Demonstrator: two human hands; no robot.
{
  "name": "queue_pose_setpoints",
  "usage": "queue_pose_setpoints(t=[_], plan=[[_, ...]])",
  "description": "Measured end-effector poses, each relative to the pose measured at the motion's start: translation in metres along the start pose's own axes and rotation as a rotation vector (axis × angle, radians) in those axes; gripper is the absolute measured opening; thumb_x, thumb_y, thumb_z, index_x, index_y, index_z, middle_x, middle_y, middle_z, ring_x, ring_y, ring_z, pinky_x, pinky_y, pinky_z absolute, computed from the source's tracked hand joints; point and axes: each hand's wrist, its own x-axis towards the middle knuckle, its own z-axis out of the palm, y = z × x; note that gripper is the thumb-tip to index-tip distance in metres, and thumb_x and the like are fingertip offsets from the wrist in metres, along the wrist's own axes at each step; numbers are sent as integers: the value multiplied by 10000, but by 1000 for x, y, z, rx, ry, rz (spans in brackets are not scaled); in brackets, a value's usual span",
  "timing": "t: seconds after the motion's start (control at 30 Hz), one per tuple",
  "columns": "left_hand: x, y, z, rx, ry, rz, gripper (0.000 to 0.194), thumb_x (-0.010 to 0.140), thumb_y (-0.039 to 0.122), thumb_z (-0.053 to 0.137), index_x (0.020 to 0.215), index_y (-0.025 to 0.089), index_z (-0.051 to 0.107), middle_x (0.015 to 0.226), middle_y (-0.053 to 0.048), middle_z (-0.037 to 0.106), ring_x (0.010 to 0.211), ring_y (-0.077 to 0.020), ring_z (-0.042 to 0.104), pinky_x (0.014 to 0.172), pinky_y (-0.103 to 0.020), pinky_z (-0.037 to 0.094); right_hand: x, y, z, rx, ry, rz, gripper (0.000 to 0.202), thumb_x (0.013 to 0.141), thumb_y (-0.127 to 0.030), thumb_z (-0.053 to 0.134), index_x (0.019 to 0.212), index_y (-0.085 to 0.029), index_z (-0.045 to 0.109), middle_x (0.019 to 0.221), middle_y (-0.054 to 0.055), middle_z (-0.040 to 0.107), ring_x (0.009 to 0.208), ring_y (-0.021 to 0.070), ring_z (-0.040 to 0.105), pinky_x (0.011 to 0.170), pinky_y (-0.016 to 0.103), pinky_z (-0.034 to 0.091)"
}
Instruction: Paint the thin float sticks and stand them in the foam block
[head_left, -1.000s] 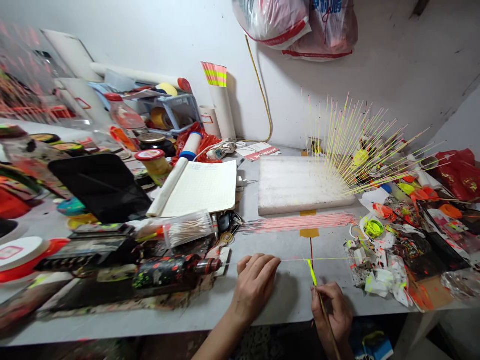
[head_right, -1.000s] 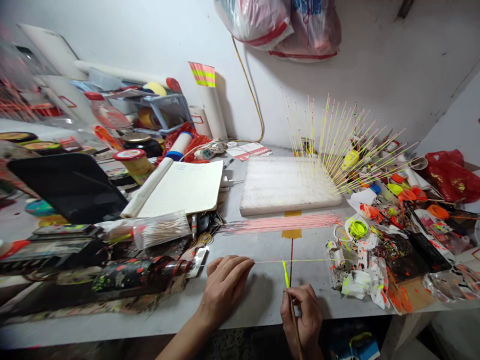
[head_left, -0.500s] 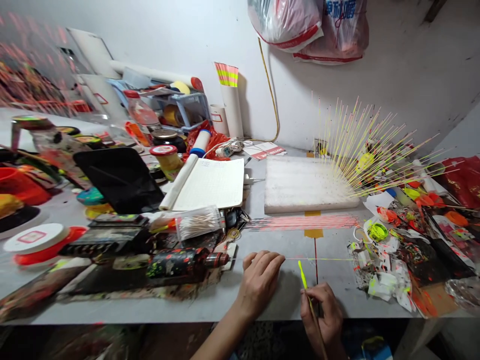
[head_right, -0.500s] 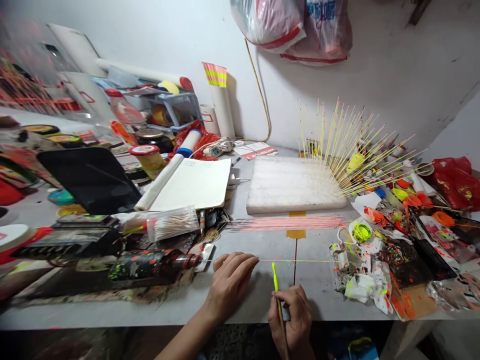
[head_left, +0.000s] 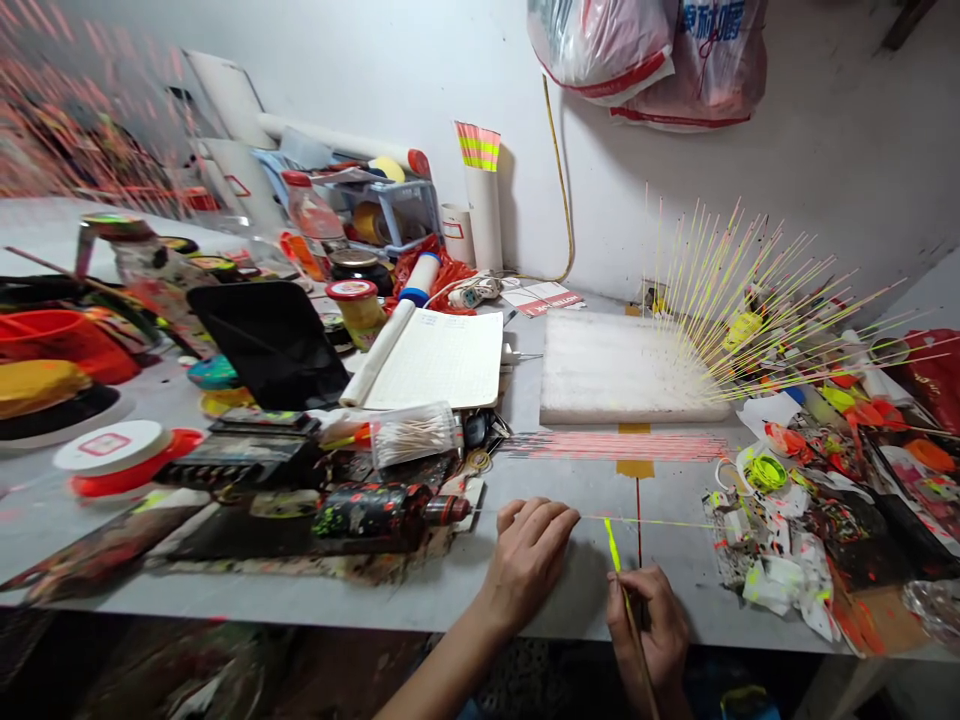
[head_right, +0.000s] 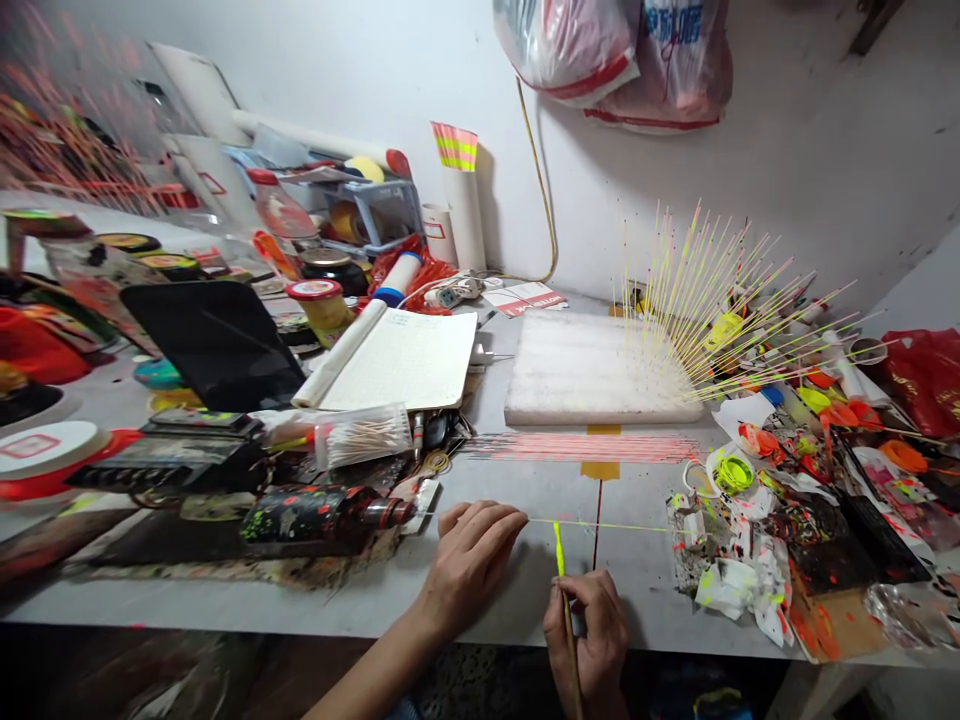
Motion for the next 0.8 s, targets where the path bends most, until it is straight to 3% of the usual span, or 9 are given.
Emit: queue_pose_setpoints(t=[0.3, 0.8], plan=[[2, 1, 0, 0, 5, -17, 194, 949, 70, 483, 1004, 205, 610, 864, -1, 712, 788, -124, 630, 838, -309, 371, 0, -2, -4, 38, 13, -14, 121, 953, -113, 580, 983, -219, 630, 779, -10, 657, 645, 117, 617, 593, 202, 517], [-2, 0, -2, -10, 64, -104, 230, 951, 48, 435, 976, 198, 608, 856, 2, 699, 799, -129, 627, 868, -309, 383, 4, -14, 20, 59, -58, -73, 162, 954, -79, 566, 1007, -219, 626, 819, 3, 690, 685, 120, 621, 617, 209, 518]])
